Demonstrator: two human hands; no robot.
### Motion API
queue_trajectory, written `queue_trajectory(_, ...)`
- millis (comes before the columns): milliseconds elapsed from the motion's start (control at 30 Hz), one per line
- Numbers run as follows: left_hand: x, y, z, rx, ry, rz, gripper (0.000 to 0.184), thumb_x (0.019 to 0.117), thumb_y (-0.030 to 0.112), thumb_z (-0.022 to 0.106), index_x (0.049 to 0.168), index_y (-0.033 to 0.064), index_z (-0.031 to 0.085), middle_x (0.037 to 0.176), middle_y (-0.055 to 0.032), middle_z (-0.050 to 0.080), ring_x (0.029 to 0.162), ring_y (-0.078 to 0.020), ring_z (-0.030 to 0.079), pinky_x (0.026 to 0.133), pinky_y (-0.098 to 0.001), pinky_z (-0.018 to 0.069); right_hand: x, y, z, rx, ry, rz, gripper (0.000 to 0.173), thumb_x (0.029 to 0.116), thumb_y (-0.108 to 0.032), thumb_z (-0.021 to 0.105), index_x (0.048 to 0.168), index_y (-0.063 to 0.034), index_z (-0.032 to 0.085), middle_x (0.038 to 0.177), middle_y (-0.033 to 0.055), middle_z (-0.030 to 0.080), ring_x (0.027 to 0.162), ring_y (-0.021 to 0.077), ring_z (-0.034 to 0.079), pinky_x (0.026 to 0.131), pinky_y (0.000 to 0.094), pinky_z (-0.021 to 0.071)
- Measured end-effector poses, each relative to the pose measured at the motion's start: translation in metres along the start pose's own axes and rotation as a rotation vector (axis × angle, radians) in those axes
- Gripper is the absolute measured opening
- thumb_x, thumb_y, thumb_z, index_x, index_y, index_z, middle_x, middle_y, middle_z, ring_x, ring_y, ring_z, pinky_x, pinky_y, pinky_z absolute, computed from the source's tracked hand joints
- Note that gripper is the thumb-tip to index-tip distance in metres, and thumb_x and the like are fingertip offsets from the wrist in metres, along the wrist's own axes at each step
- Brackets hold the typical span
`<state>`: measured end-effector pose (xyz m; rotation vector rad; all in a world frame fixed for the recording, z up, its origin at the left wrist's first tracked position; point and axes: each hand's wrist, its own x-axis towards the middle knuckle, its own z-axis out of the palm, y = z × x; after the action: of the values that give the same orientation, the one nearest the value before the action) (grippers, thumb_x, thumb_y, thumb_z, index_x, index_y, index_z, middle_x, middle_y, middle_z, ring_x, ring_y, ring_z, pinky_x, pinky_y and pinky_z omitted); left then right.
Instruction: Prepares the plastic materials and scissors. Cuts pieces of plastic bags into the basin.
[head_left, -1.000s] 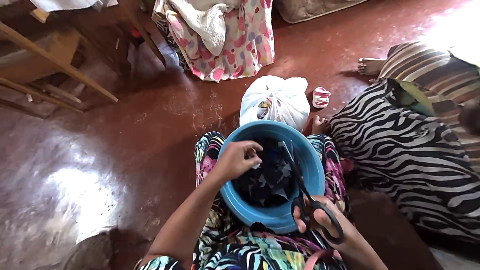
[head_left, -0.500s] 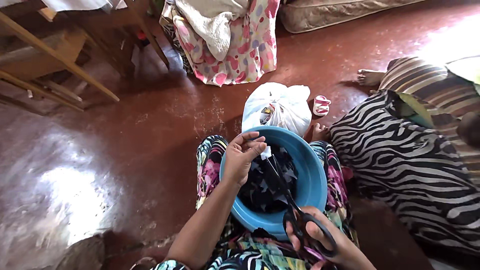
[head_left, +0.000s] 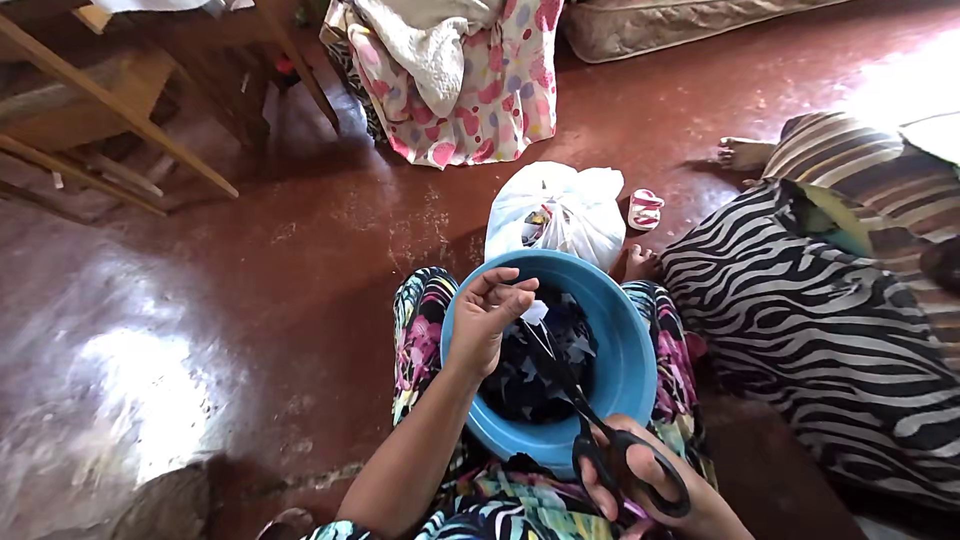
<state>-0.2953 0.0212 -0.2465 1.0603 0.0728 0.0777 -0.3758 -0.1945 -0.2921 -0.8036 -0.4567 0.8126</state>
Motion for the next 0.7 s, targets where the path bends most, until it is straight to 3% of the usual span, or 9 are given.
queue_trajectory(133,0.001,-0.007,-0.011,0.005,-0.155,0.102,0.029,0.0840,-0.001,0.075,0.108,0.0151,0.071,0.085,0.0053,0.076,0.089,-0.0068,0.074,0.087,-0.0252,0.0591,-0.001,0.002,-0.001,0.024,0.029,-0.030,0.050,0.0949,-0.063,0.058,0.104,-0.0172,0.076,0.086,-0.0049,0.076,0.073,-0.0004,0.070,0.064,0.0134,0.0548)
queue_trajectory(267,0.004,-0.012,-0.025,0.035,-0.387,0.183,0.029,0.0887,0.020,0.079,0.117,0.0239,0.072,0.100,0.0099,0.076,0.099,-0.0010,0.070,0.094,-0.0219,0.0549,-0.002,0.001,-0.003,0.035,0.034,-0.045,0.048,0.0958,-0.061,0.058,0.104,-0.0168,0.076,0.087,-0.0048,0.076,0.074,0.0000,0.070,0.064,0.0135,0.0553)
queue_trajectory(433,0.012,-0.006,-0.038,0.162,-0.566,0.272,0.029,0.0939,0.020,0.073,0.122,0.0236,0.069,0.109,0.0134,0.073,0.097,0.0033,0.067,0.090,-0.0190,0.0548,-0.001,0.000,-0.005,0.004,0.003,-0.025,0.046,0.0951,-0.060,0.061,0.098,-0.0163,0.075,0.080,-0.0063,0.074,0.069,-0.0016,0.068,0.063,0.0128,0.0535)
queue_trajectory(567,0.019,0.002,-0.046,0.225,-0.579,0.321,0.031,0.0923,0.023,0.076,0.122,0.0242,0.069,0.104,0.0138,0.074,0.092,0.0046,0.067,0.087,-0.0172,0.0548,-0.001,-0.001,-0.004,-0.013,0.030,-0.008,0.039,0.0953,-0.053,0.065,0.096,-0.0159,0.076,0.076,-0.0072,0.073,0.066,-0.0025,0.067,0.061,0.0129,0.0539)
queue_trajectory(700,0.020,0.006,-0.049,0.245,-0.579,0.336,0.033,0.0913,0.021,0.077,0.123,0.0244,0.069,0.107,0.0129,0.074,0.092,0.0044,0.067,0.087,-0.0172,0.0555,-0.001,0.001,-0.002,-0.045,0.054,0.000,0.035,0.0945,-0.050,0.068,0.096,-0.0162,0.076,0.075,-0.0081,0.073,0.065,-0.0031,0.067,0.060,0.0129,0.0544)
